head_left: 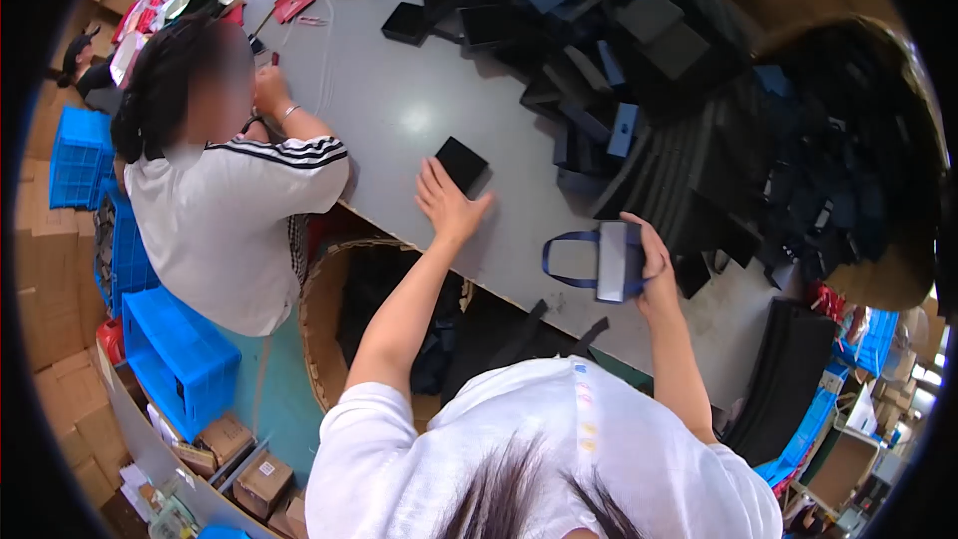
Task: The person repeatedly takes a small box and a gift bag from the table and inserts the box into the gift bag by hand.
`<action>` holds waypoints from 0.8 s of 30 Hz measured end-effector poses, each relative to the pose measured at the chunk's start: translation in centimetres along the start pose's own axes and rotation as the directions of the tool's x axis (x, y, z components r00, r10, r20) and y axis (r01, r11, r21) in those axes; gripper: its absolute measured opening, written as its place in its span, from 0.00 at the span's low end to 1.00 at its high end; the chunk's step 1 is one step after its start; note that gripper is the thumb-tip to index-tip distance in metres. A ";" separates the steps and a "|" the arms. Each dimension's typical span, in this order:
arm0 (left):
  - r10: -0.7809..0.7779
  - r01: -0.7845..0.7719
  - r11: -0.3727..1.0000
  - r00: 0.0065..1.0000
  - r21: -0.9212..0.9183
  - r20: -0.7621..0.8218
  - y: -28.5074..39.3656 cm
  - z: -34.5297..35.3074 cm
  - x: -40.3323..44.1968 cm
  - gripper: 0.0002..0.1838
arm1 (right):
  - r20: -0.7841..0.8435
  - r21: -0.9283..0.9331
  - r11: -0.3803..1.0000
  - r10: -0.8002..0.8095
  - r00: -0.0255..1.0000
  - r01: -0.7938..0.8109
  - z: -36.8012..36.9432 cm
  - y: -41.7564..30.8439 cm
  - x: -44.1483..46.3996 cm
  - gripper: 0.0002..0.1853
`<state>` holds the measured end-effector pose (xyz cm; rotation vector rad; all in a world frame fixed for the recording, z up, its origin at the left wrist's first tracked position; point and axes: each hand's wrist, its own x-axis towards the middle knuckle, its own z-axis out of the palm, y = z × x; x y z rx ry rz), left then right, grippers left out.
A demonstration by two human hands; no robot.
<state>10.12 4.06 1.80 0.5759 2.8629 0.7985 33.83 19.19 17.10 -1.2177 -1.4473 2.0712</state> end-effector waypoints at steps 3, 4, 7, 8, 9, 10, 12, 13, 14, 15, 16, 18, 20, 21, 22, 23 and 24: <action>0.047 -0.056 0.995 0.993 -0.084 -0.107 -2.7 2.6 2.6 0.57 | -0.063 0.008 0.999 0.043 0.997 -0.043 -0.7 -0.3 -0.5 0.19; 0.018 -0.038 0.978 0.995 -0.204 -0.096 -1.3 1.3 2.8 0.55 | -0.085 0.010 0.999 0.043 0.995 -0.042 -1.2 -0.4 -0.7 0.19; 0.245 -0.210 0.877 0.969 -0.432 0.025 5.2 -7.1 -0.1 0.50 | -0.107 -0.025 0.998 -0.062 0.992 0.059 -3.4 1.3 -0.5 0.18; 0.437 -0.307 0.772 0.893 -0.557 0.113 7.3 -9.8 -2.2 0.49 | -0.128 -0.016 0.999 -0.044 0.991 0.042 -3.7 1.6 -1.0 0.18; 0.545 -0.376 0.727 0.825 -0.574 0.150 9.1 -11.5 -4.0 0.48 | -0.121 -0.066 0.996 -0.066 0.990 0.058 -3.7 1.7 -1.1 0.18; 0.644 -0.443 0.673 0.744 -0.593 0.175 10.6 -12.6 -5.5 0.48 | -0.105 -0.114 0.990 -0.095 0.990 0.083 -3.6 1.6 -1.0 0.18; 0.722 -0.461 0.616 0.654 -0.639 0.226 12.7 -13.1 -8.0 0.47 | -0.076 -0.111 0.991 -0.082 0.994 0.073 -3.7 1.3 -1.1 0.16; 0.723 -0.479 0.629 0.650 -0.612 0.234 12.9 -13.0 -8.1 0.47 | -0.106 0.001 1.000 -0.002 0.994 0.002 -3.7 1.1 -1.3 0.16; 0.722 -0.497 0.642 0.648 -0.584 0.242 13.0 -12.7 -8.3 0.47 | -0.125 0.114 0.991 0.083 0.989 -0.068 -3.8 0.9 -1.6 0.16; 0.725 -0.503 0.641 0.645 -0.579 0.242 13.0 -12.4 -8.7 0.47 | -0.138 0.204 0.974 0.128 0.982 -0.098 -3.9 0.9 -1.9 0.14; 0.731 -0.528 0.654 0.626 -0.542 0.273 13.0 -12.1 -9.2 0.47 | -0.138 0.208 0.973 0.127 0.982 -0.097 -4.4 1.3 -2.0 0.14; 0.739 -0.557 0.660 0.600 -0.503 0.305 13.5 -11.8 -10.0 0.47 | -0.139 0.069 0.997 0.037 0.990 -0.028 -5.6 2.7 -1.8 0.14; 0.736 -0.567 0.677 0.528 -0.468 0.424 13.9 -11.7 -11.1 0.46 | -0.134 -0.044 0.998 -0.048 0.990 0.043 -6.2 3.5 -2.1 0.14; 0.737 -0.568 0.675 0.524 -0.470 0.427 14.1 -11.5 -11.7 0.46 | -0.113 -0.160 0.980 -0.136 0.984 0.117 -6.4 3.6 -2.3 0.15; 0.694 -0.525 0.720 0.550 -0.454 0.465 14.2 -11.3 -12.4 0.48 | -0.120 -0.159 0.981 -0.135 0.984 0.115 -6.6 3.8 -2.5 0.15; 0.655 -0.487 0.755 0.564 -0.438 0.502 14.3 -11.0 -12.8 0.49 | -0.071 -0.211 0.968 -0.156 0.985 0.138 -6.9 3.9 -2.8 0.14; 0.674 -0.498 0.738 0.539 -0.455 0.504 14.3 -10.4 -13.1 0.49 | -0.037 -0.265 0.951 -0.176 0.984 0.160 -7.4 3.8 -3.1 0.13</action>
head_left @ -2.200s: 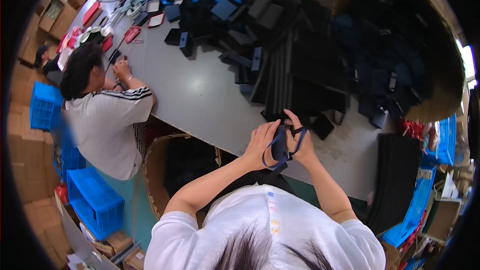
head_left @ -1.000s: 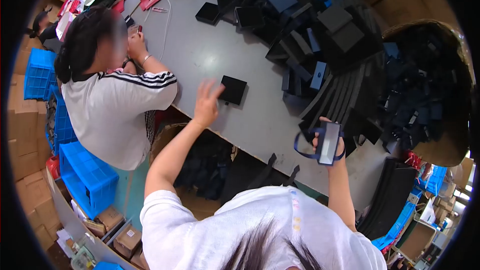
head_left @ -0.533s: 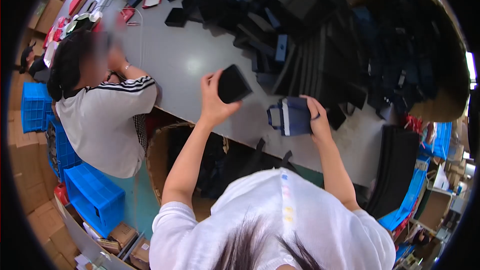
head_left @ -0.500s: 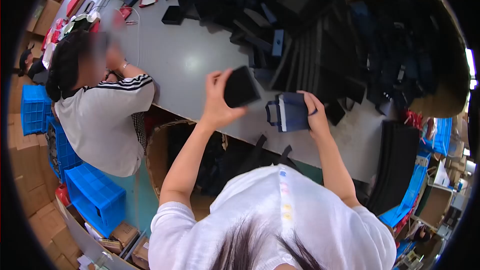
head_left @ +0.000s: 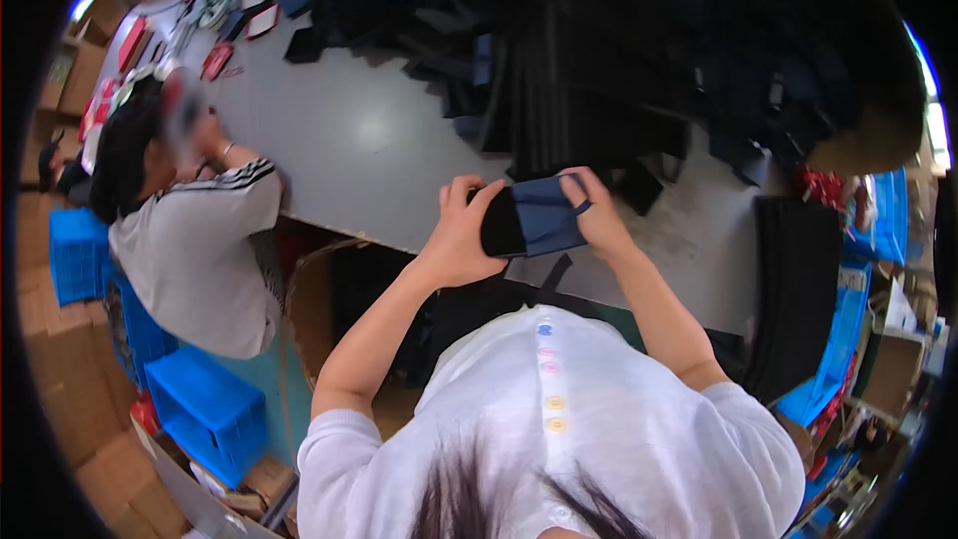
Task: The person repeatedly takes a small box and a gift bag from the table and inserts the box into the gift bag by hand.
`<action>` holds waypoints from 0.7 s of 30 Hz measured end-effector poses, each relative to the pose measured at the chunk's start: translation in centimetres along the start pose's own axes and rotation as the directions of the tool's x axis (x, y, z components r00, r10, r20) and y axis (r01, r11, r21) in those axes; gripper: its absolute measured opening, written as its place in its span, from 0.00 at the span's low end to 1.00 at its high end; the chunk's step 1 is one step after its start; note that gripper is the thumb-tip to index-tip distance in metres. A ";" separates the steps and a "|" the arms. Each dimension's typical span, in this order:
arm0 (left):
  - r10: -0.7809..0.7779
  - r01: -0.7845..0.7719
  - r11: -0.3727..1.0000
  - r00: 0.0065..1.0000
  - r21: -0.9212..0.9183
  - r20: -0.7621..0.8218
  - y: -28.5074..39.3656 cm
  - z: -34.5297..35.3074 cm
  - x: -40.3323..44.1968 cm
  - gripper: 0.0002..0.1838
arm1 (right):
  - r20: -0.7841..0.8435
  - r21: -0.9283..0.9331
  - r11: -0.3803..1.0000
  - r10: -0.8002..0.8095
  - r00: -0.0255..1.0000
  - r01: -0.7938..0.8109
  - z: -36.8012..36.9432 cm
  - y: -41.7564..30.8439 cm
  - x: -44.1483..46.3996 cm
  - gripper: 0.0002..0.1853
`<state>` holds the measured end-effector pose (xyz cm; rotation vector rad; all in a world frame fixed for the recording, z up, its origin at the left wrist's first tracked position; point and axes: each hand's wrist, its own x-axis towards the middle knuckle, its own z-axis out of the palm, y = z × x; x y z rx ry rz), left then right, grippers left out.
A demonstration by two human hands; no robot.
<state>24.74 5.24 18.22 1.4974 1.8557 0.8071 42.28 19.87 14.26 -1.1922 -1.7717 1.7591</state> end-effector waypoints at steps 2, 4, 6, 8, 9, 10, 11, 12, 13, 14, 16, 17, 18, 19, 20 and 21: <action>0.068 -0.135 0.848 0.987 -0.513 -0.147 -0.6 2.0 0.2 0.50 | 0.070 0.029 0.998 0.056 0.996 -0.058 0.1 1.8 -0.7 0.14; -0.047 -0.141 0.815 0.951 -0.562 -0.307 0.9 5.1 0.9 0.34 | 0.072 -0.063 0.998 -0.016 0.997 0.020 2.7 1.0 -3.4 0.23; -0.143 -0.040 0.875 0.931 -0.482 -0.336 0.9 6.0 0.6 0.22 | 0.308 0.025 0.986 -0.167 0.936 0.168 1.5 0.8 -3.6 0.34; -0.211 0.121 0.853 0.970 -0.508 -0.123 -0.7 3.3 -1.6 0.14 | 0.789 -0.032 0.999 0.025 0.614 0.000 -3.6 -1.7 -4.0 0.47; -0.156 0.123 0.945 0.984 -0.304 -0.088 -1.1 1.0 -3.1 0.13 | 0.876 -0.061 0.991 -0.004 0.483 0.118 -7.5 -0.7 -2.8 0.38; -0.125 0.125 0.992 0.992 -0.010 -0.026 -3.1 -0.5 -5.4 0.16 | 0.812 -0.171 0.985 0.120 0.571 0.037 -11.6 -1.0 -1.2 0.25; -0.213 0.241 0.932 0.968 0.269 -0.132 -3.5 -1.6 -7.7 0.18 | 0.510 -0.385 0.921 0.163 0.845 0.054 -15.3 -0.4 0.9 0.17; -0.274 0.375 0.779 0.924 0.503 -0.265 -3.3 -2.0 -9.0 0.20 | 0.102 -0.474 0.881 0.063 0.993 -0.007 -18.9 2.5 3.7 0.14; -0.268 0.385 0.775 0.918 0.501 -0.292 -3.1 -1.9 -8.7 0.20 | -0.121 -0.883 0.470 -0.254 0.960 0.013 -22.3 5.2 6.9 0.21; -0.320 0.434 0.794 0.894 0.425 -0.314 -3.0 -1.6 -8.6 0.21 | -0.095 -0.888 0.457 -0.287 0.953 0.050 -24.4 6.0 9.4 0.27; -0.329 0.381 0.894 0.915 0.236 -0.233 -2.7 -0.6 -6.6 0.23 | -0.059 -0.893 0.438 -0.340 0.938 0.102 -26.0 6.0 13.2 0.34; -0.301 0.329 0.923 0.941 0.202 -0.157 -2.1 0.3 -5.5 0.23 | 0.057 -0.958 0.251 -0.300 0.952 0.136 -26.0 6.2 14.4 0.40; -0.260 0.272 0.948 0.962 0.168 -0.085 -1.1 1.1 -4.2 0.23 | 0.158 -0.983 0.055 -0.246 0.956 0.176 -26.0 6.4 15.9 0.46; -0.245 0.252 0.956 0.968 0.153 -0.060 0.1 1.8 -3.0 0.23 | 0.183 -0.983 0.001 -0.090 0.979 0.184 -25.8 6.6 17.2 0.49; -0.232 0.234 0.963 0.972 0.138 -0.027 1.3 2.3 -2.0 0.22 | 0.181 -0.983 0.008 -0.105 0.978 0.183 -26.0 6.9 18.1 0.49; -0.228 0.230 0.962 0.973 0.149 -0.029 2.2 2.6 -1.3 0.22 | 0.135 -0.991 -0.010 0.027 0.991 0.135 -25.6 6.2 18.0 0.50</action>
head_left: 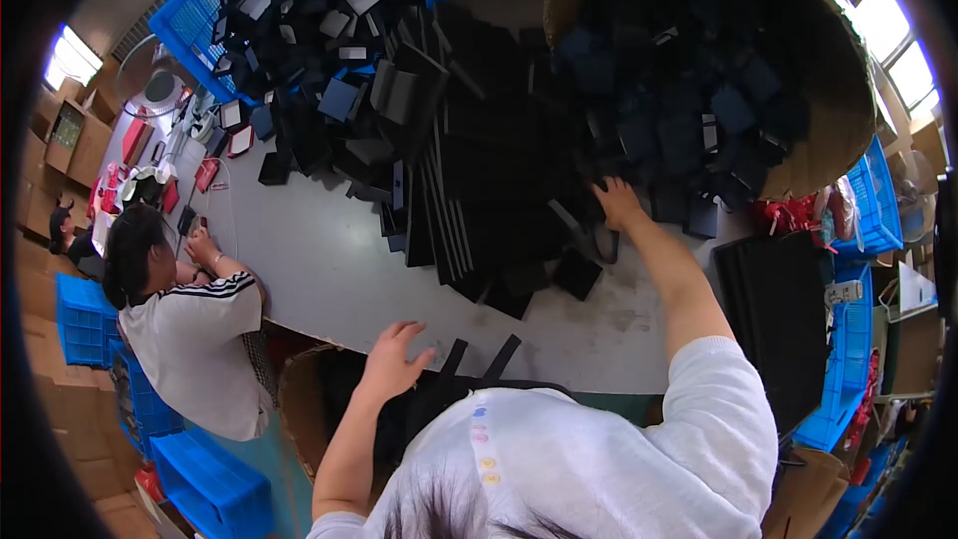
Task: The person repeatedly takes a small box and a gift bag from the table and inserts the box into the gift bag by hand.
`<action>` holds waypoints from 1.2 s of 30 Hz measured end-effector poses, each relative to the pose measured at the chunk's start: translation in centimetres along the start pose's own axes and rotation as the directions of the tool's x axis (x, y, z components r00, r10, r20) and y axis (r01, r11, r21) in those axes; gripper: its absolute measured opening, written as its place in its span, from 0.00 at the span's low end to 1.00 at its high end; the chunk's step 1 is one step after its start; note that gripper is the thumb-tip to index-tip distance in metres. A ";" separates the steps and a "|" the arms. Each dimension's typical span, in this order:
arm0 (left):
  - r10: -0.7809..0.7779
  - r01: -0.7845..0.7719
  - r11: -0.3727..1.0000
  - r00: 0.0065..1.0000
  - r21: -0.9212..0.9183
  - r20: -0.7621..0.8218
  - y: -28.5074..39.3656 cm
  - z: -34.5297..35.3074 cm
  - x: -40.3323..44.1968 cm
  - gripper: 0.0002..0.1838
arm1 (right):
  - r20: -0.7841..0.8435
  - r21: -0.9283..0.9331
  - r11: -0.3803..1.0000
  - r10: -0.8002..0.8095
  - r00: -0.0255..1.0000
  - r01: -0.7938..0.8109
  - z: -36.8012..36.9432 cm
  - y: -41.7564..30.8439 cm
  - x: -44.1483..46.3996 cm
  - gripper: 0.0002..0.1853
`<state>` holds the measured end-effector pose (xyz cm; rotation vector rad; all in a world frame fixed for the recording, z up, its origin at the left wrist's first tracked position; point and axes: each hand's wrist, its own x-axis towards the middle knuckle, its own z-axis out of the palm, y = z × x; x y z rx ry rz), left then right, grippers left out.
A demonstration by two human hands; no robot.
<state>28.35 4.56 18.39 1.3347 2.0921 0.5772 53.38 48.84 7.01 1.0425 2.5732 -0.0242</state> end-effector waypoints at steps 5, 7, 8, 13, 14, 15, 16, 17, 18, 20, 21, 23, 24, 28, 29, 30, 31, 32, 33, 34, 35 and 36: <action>0.099 -0.098 0.992 0.995 -0.077 0.010 3.0 -0.1 1.0 0.24 | 0.075 0.498 0.751 0.461 0.884 -0.434 1.7 1.6 -5.8 0.46; 0.166 -0.160 0.973 0.986 -0.167 0.022 4.5 0.8 1.6 0.29 | 0.533 0.842 0.016 0.128 0.836 -0.540 -1.1 1.4 -11.7 0.43; 0.251 -0.248 0.951 0.968 -0.186 -0.007 5.5 1.5 1.9 0.34 | 0.516 0.844 -0.183 0.023 0.856 -0.504 -2.6 -0.3 -14.9 0.41; 0.530 -0.539 0.829 0.842 -0.152 -0.096 10.6 7.3 4.6 0.55 | 0.232 0.878 -0.365 -0.240 0.943 -0.309 -5.7 -11.1 -21.5 0.34; 0.527 -0.534 0.830 0.845 -0.161 -0.087 10.7 7.5 5.0 0.55 | 0.087 0.921 -0.329 -0.344 0.935 -0.207 -6.0 -13.1 -21.6 0.31; 0.548 -0.580 0.785 0.814 -0.217 -0.193 10.7 7.5 5.6 0.55 | 0.253 0.896 -0.354 -0.088 0.963 -0.268 -6.8 -16.2 -21.8 0.27; 0.557 -0.630 0.733 0.772 -0.257 -0.305 10.6 7.4 6.0 0.55 | 0.157 0.925 -0.340 -0.074 0.985 -0.173 -8.5 -17.4 -21.8 0.25; 0.558 -0.632 0.733 0.771 -0.254 -0.308 10.2 7.2 6.1 0.55 | 0.054 0.944 -0.322 -0.065 0.996 -0.072 -9.9 -18.0 -21.5 0.23; 0.518 -0.597 0.757 0.796 -0.266 -0.313 9.7 7.1 6.1 0.55 | 0.051 0.945 -0.319 -0.072 0.996 -0.072 -10.0 -18.5 -20.9 0.23; 0.500 -0.583 0.793 0.789 -0.176 -0.356 8.7 6.2 5.9 0.54 | -0.409 0.820 0.497 0.163 0.898 0.284 -10.2 -19.5 -19.4 0.14; 0.487 -0.573 0.801 0.791 -0.171 -0.370 8.4 5.8 5.7 0.54 | -0.414 0.816 0.497 0.143 0.899 0.297 -10.5 -20.1 -18.7 0.14; 0.454 -0.544 0.814 0.815 -0.206 -0.359 7.6 4.9 5.3 0.53 | -0.708 0.639 0.563 0.164 0.686 0.524 -11.1 -21.3 -17.5 0.09; 0.431 -0.526 0.825 0.822 -0.206 -0.373 7.0 5.0 5.1 0.53 | -0.739 0.639 0.506 0.194 0.645 0.579 -12.0 -22.1 -17.5 0.05; 0.369 -0.573 0.726 0.791 -0.379 -0.489 6.2 5.0 4.5 0.54 | -0.476 0.865 0.085 0.450 0.756 0.494 -12.6 -22.0 -15.6 0.16; 0.334 -0.615 0.620 0.769 -0.487 -0.545 6.2 4.6 4.5 0.54 | -0.328 0.924 -0.086 0.328 0.886 0.373 -11.9 -21.8 -14.2 0.18; 0.361 -0.637 0.612 0.752 -0.469 -0.552 5.7 4.8 4.7 0.56 | -0.109 0.955 -0.264 0.117 0.987 0.137 -11.5 -22.2 -13.9 0.19; 0.357 -0.640 0.614 0.747 -0.462 -0.561 5.1 4.7 4.9 0.56 | 0.092 0.917 -0.375 -0.129 0.987 -0.135 -11.0 -22.7 -14.0 0.21; 0.436 -0.670 0.629 0.724 -0.394 -0.534 4.6 4.4 5.1 0.56 | 0.022 0.850 -0.487 -0.351 0.936 -0.202 -8.1 -22.1 -14.0 0.26; 0.518 -0.706 0.635 0.690 -0.313 -0.506 4.2 4.0 5.8 0.56 | -0.102 0.636 -0.624 -0.651 0.752 -0.454 -5.3 -20.8 -13.6 0.31; 0.527 -0.675 0.719 0.684 -0.164 -0.506 3.1 3.4 6.4 0.55 | 0.021 0.670 -0.589 -0.594 0.804 -0.453 -6.6 -21.0 -13.5 0.40; 0.442 -0.609 0.764 0.736 -0.215 -0.514 1.2 2.4 6.9 0.52 | -0.047 0.589 -0.699 -0.530 0.847 -0.404 -6.2 -20.7 -14.0 0.45; 0.275 -0.453 0.870 0.772 -0.193 -0.573 -1.5 2.9 8.3 0.51 | -0.062 0.578 -0.739 -0.463 0.884 -0.346 -5.8 -20.1 -13.8 0.44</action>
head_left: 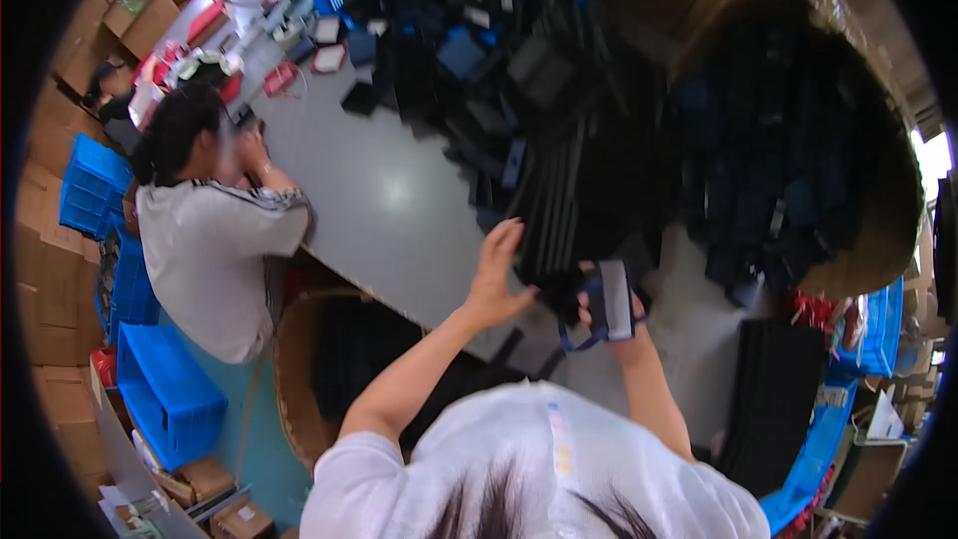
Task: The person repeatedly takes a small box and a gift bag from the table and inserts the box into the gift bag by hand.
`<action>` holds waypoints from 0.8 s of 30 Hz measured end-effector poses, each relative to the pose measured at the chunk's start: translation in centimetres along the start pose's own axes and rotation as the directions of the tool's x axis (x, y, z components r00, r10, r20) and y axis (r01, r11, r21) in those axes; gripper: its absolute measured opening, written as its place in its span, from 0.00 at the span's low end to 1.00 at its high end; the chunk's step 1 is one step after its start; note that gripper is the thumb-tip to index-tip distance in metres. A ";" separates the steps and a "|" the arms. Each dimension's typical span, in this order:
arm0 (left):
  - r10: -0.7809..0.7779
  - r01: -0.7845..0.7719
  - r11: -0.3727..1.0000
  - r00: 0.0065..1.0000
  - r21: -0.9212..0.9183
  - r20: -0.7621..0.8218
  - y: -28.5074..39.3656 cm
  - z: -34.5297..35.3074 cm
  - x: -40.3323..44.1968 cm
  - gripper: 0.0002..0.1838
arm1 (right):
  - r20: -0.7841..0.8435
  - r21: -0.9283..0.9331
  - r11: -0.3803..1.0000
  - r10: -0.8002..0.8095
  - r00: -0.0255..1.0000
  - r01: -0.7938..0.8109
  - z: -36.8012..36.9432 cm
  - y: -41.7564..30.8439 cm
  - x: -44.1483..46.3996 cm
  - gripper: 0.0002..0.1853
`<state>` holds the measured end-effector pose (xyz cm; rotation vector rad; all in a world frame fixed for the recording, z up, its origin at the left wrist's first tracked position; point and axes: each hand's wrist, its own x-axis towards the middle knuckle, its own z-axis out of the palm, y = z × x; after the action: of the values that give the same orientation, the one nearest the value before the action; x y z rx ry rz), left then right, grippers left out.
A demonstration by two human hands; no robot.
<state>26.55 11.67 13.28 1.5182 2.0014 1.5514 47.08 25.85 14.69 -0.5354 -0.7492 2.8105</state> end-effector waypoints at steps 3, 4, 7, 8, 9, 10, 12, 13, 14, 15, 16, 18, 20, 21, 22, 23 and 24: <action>-0.186 0.205 0.971 0.971 0.121 -0.149 -9.6 1.6 0.4 0.45 | -0.245 -0.036 0.996 -0.085 0.966 0.078 -1.4 -0.3 -0.8 0.29; -0.256 0.277 0.954 0.952 0.118 -0.165 -10.2 1.7 0.7 0.40 | -0.265 -0.065 0.996 -0.082 0.961 0.067 -1.0 -0.8 -0.7 0.28; -0.312 0.308 0.899 0.949 0.311 -0.039 -11.3 1.5 0.5 0.26 | -0.354 -0.133 0.989 -0.110 0.929 0.066 -0.6 -1.6 -1.2 0.27; -0.334 0.328 0.894 0.942 0.304 -0.033 -11.7 1.0 -0.2 0.26 | -0.410 -0.158 0.984 -0.141 0.901 0.083 -0.7 -1.5 -1.6 0.26; -0.143 0.124 0.914 0.989 0.386 0.023 -12.4 0.2 -1.4 0.22 | -0.437 -0.182 0.979 -0.163 0.884 0.091 -0.9 -1.3 -2.2 0.27; 0.035 -0.077 0.893 0.994 0.444 0.102 -12.9 -0.3 -3.4 0.18 | -0.421 -0.139 0.983 -0.171 0.891 0.123 -1.4 -1.3 -2.8 0.27; 0.065 -0.155 0.852 0.979 0.500 0.193 -11.9 -3.5 -6.5 0.16 | -0.432 -0.074 0.987 -0.163 0.887 0.146 -2.0 -0.7 -3.8 0.28; 0.053 -0.164 0.841 0.974 0.516 0.222 -11.6 -4.9 -8.0 0.21 | -0.440 -0.063 0.987 -0.160 0.884 0.147 -1.8 -0.7 -4.2 0.29; -0.024 -0.082 0.866 0.978 0.493 0.206 -11.3 -6.2 -9.2 0.24 | -0.452 -0.044 0.991 -0.136 0.881 0.130 -2.0 -0.5 -4.3 0.29; -0.091 -0.008 0.883 0.978 0.470 0.189 -11.2 -7.2 -9.7 0.27 | -0.396 -0.079 0.987 -0.158 0.905 0.138 -2.2 -0.5 -4.4 0.29; -0.098 -0.007 0.882 0.975 0.471 0.197 -11.1 -7.8 -9.9 0.27 | -0.334 -0.118 0.981 -0.184 0.924 0.152 -2.2 -0.5 -4.3 0.29; -0.137 0.095 0.884 0.989 0.457 0.059 -11.1 -8.5 -9.6 0.34 | -0.371 -0.108 0.984 -0.170 0.913 0.140 -1.8 -0.6 -4.1 0.29; -0.124 0.038 0.888 0.980 0.459 0.159 -9.1 -8.0 -7.5 0.37 | -0.407 -0.103 0.986 -0.159 0.900 0.128 -1.4 -0.5 -3.8 0.28; -0.109 -0.017 0.891 0.962 0.454 0.249 -8.4 -7.2 -6.5 0.41 | -0.408 -0.116 0.988 -0.142 0.902 0.103 -1.1 -0.6 -3.5 0.28; -0.102 -0.021 0.891 0.964 0.453 0.246 -8.8 -5.8 -6.1 0.41 | -0.407 -0.130 0.988 -0.130 0.904 0.083 -0.9 -0.8 -3.1 0.27; -0.152 -0.026 0.841 0.947 0.540 0.283 -9.8 -4.2 -5.9 0.44 | -0.362 -0.145 0.988 -0.109 0.926 0.059 -0.8 -1.0 -2.8 0.26; -0.202 -0.042 0.786 0.925 0.617 0.321 -10.5 -3.0 -5.7 0.48 | -0.521 -0.242 0.969 -0.170 0.836 0.046 0.9 -0.9 -2.1 0.26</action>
<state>20.97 6.08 3.86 1.7256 2.4024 0.4960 48.70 25.68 16.53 -1.2149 -0.9237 2.2938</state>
